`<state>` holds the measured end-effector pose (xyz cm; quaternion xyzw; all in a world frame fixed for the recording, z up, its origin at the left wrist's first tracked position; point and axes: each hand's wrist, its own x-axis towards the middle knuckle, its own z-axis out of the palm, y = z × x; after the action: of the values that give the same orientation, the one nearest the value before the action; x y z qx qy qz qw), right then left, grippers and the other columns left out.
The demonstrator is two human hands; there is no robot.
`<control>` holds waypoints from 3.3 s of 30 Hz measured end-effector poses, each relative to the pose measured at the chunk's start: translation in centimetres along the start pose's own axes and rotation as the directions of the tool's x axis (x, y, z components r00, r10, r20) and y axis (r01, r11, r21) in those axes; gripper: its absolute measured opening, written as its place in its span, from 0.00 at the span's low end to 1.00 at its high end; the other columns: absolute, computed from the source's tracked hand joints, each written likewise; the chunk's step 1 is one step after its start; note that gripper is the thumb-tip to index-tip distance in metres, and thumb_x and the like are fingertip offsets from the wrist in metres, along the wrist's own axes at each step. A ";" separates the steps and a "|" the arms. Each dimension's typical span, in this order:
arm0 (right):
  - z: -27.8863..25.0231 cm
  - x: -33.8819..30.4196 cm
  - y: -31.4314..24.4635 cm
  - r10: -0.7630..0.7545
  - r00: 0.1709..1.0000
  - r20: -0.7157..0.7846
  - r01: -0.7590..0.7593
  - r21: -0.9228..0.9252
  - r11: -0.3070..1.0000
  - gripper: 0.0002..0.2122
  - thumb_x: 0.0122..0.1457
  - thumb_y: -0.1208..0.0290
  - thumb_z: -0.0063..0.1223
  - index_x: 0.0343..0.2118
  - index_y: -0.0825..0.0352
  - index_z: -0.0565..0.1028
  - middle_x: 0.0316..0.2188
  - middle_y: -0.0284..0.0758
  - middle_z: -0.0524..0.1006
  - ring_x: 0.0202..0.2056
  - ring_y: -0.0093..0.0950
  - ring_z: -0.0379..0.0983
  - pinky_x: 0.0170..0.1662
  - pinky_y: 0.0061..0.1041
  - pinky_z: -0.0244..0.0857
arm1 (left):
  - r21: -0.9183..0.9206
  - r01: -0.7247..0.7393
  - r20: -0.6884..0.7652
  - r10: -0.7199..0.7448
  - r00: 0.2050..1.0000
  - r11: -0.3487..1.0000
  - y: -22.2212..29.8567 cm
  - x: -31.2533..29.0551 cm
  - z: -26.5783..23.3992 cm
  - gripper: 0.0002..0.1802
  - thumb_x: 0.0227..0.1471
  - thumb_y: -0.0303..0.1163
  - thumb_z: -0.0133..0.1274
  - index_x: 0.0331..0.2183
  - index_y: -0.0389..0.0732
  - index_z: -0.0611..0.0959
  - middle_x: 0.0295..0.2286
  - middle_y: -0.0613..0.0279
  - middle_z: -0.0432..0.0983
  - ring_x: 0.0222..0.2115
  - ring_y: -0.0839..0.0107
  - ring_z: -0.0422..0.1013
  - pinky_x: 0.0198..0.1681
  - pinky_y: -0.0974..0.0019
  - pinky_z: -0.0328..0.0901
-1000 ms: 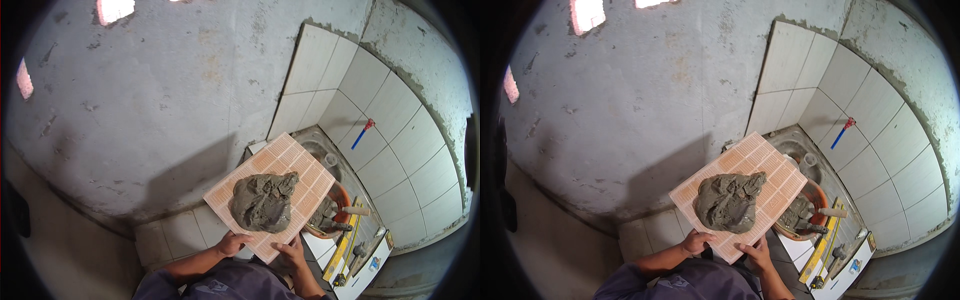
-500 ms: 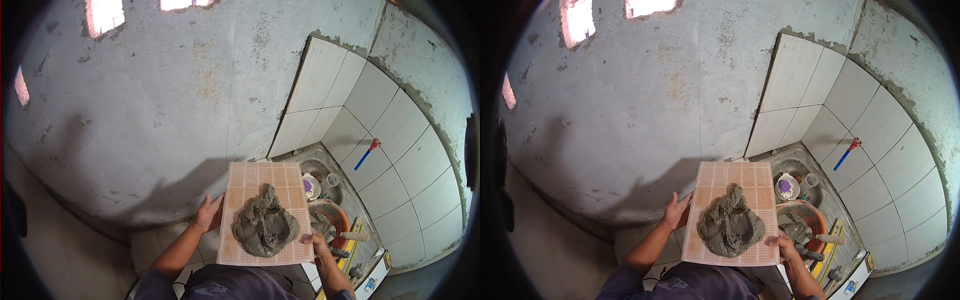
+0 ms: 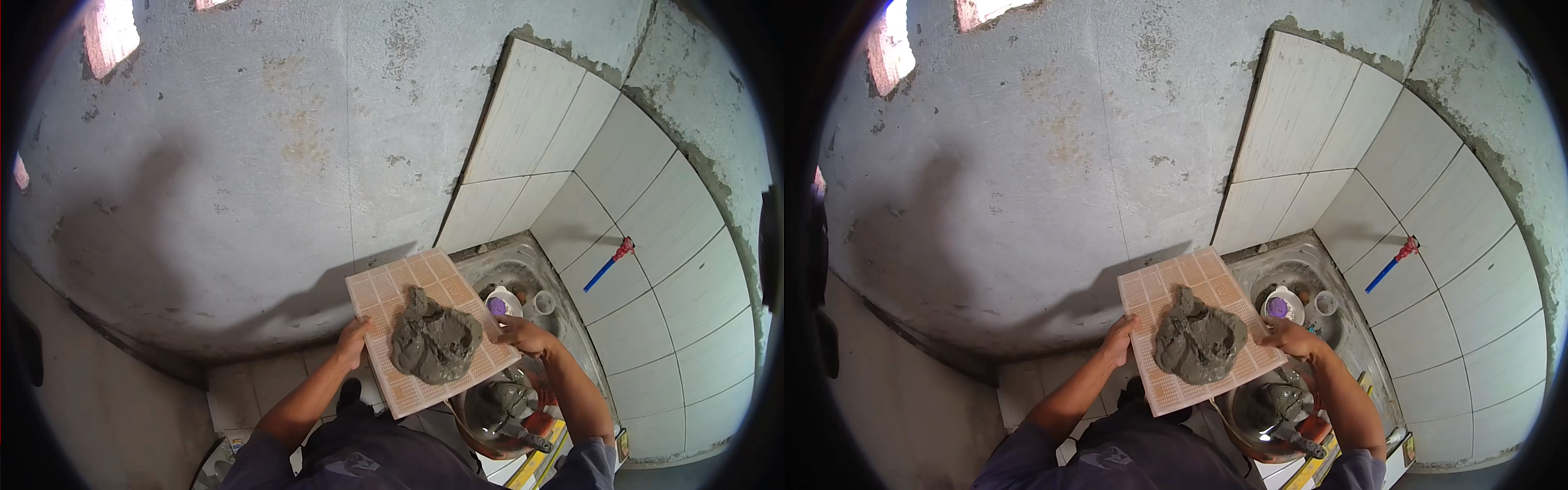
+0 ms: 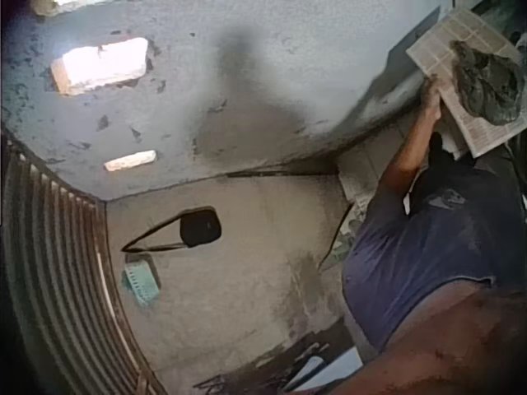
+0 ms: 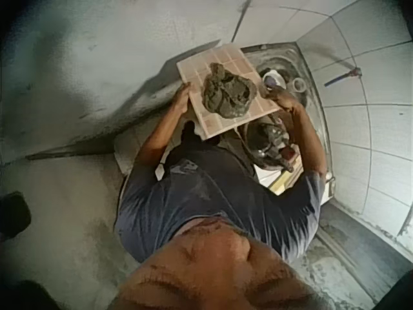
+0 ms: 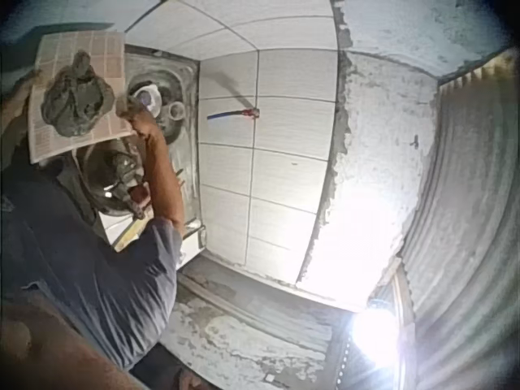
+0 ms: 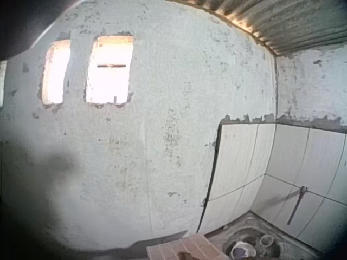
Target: The person applies mortar onto the back of a tile using a trowel, attaches the tile to the wall, taps it with a hammer, and aligns it using a pencil and a wooden board.
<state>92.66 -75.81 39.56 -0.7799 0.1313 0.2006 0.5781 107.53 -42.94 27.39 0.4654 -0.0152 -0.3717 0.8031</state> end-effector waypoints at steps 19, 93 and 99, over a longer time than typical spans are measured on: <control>-3.6 11.9 4.3 0.308 0.947 -0.089 -0.315 -0.075 0.946 0.23 0.51 0.65 0.54 0.47 0.76 0.68 0.39 0.42 0.73 0.39 0.28 0.68 0.43 0.24 0.60 | -0.046 0.280 -0.079 -0.283 0.956 0.959 -3.4 11.8 -5.4 0.21 0.55 0.36 0.41 0.46 0.31 0.69 0.43 0.51 0.69 0.42 0.60 0.68 0.45 0.58 0.64; 6.9 32.8 -6.1 0.079 0.660 -0.747 0.564 0.563 0.605 0.56 0.43 0.57 0.65 0.60 0.56 0.26 0.56 0.51 0.52 0.50 0.40 0.59 0.46 0.36 0.62 | -0.588 0.097 0.146 -0.013 0.989 0.803 -0.3 18.9 -6.4 0.29 0.49 0.50 0.49 0.45 0.40 0.64 0.45 0.54 0.62 0.47 0.57 0.61 0.49 0.53 0.61; 7.0 32.8 -6.1 0.108 0.640 -0.761 0.542 0.546 0.639 0.56 0.42 0.57 0.65 0.60 0.60 0.27 0.54 0.49 0.55 0.48 0.35 0.61 0.43 0.28 0.63 | -0.330 0.169 -0.173 -0.236 0.956 0.929 -6.3 23.3 -10.5 0.21 0.50 0.36 0.53 0.44 0.44 0.67 0.39 0.65 0.66 0.42 0.61 0.64 0.46 0.57 0.63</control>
<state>123.26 -66.42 27.74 -0.4975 0.3158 -0.2818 0.7572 124.57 -51.32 9.16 0.3686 0.1767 -0.3994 0.8206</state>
